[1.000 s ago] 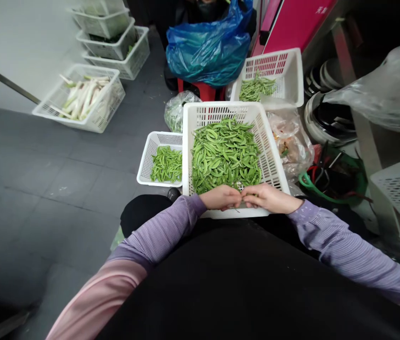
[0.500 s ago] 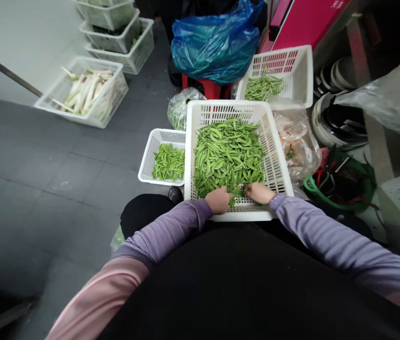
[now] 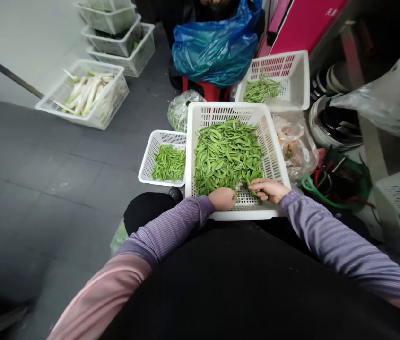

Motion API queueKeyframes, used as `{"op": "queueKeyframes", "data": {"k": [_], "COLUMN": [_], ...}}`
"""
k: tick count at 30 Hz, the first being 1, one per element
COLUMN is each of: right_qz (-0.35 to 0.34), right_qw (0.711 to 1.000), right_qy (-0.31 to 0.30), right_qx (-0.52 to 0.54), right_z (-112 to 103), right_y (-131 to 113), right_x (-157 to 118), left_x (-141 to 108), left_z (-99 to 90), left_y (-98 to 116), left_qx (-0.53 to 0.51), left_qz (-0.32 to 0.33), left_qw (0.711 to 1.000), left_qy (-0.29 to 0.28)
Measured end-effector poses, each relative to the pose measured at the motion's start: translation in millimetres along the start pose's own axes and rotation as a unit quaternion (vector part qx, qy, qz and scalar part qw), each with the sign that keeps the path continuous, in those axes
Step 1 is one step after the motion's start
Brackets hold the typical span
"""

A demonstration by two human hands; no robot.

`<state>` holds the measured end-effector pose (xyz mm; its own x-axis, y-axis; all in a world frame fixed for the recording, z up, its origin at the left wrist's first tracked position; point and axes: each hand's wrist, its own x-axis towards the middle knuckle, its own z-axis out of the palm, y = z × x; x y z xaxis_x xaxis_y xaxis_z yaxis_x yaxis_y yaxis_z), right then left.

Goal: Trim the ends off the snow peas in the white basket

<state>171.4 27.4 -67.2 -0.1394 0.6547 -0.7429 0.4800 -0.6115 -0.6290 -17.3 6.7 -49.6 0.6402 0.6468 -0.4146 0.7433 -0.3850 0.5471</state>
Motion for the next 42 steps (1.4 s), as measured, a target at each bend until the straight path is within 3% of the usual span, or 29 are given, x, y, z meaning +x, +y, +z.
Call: {"op": "queueKeyframes", "data": {"k": [2,4,6,8,11,14,18,22,24,26,28,31,33,37,40,42], "right_qz": [-0.007,-0.030,-0.064,-0.102,-0.135,-0.127,-0.126,-0.146,-0.157,-0.164,-0.155,-0.104,-0.079,-0.065,-0.070,-0.108], "right_qw": [0.984,0.964,0.949,0.941,0.943,0.949,0.964,0.974,0.980,0.981,0.983,0.993,0.997,0.997,0.994,0.983], "right_qy": [-0.040,-0.049,-0.025,0.022,0.121,0.192,0.155,0.152,0.121,0.093,0.069,0.037,0.019,-0.033,-0.068,-0.083], "right_qx": [0.172,0.260,0.308,0.323,0.279,0.218,0.176,0.088,0.031,-0.036,-0.074,-0.040,-0.010,0.000,-0.056,-0.127], "right_z": [1.2,10.7,24.7,38.6,53.5,59.9,59.1,52.7,47.9,41.5,33.5,22.2,18.2,19.9,21.6,20.3], "right_y": [2.0,2.5,1.2,-1.5,-6.6,-11.5,-15.7,-17.2,-17.2,-15.6,-11.5,-2.3,2.8,3.6,-2.4,-7.4], "right_x": [-15.2,-25.4,-31.7,-35.5,-39.5,-42.7,-47.2,-53.9,-58.6,-63.7,-68.5,-74.3,-76.8,-78.7,-78.7,-78.7], "left_x": [2.0,2.3,0.0,-4.5,-12.6,-18.1,-19.3,-18.6,-18.6,-18.1,-16.6,-14.8,-15.8,-22.1,-23.8,-22.6], "left_z": [1.1,2.2,3.2,4.5,7.6,9.7,5.8,0.9,-0.9,-4.6,-11.3,-21.2,-21.6,-7.2,1.0,1.1], "left_y": [5.1,11.2,17.2,22.0,25.9,26.0,22.4,19.3,17.5,13.0,5.1,-5.6,-5.2,11.9,21.1,21.2], "left_qx": [-0.075,-0.161,-0.223,-0.210,-0.071,0.031,0.004,-0.095,-0.079,-0.024,0.019,0.019,0.017,0.096,0.153,0.142], "left_qz": [-0.007,-0.007,0.006,0.017,0.023,0.041,0.049,0.092,0.098,0.053,-0.035,-0.128,-0.101,0.069,0.134,0.156], "left_qw": [0.997,0.987,0.975,0.977,0.990,0.988,0.987,0.985,0.988,0.992,0.987,0.974,0.976,0.982,0.975,0.974], "left_qy": [0.001,-0.008,-0.009,0.029,0.116,0.145,0.155,0.108,0.089,0.113,0.157,0.184,0.190,0.146,0.093,0.082]}}
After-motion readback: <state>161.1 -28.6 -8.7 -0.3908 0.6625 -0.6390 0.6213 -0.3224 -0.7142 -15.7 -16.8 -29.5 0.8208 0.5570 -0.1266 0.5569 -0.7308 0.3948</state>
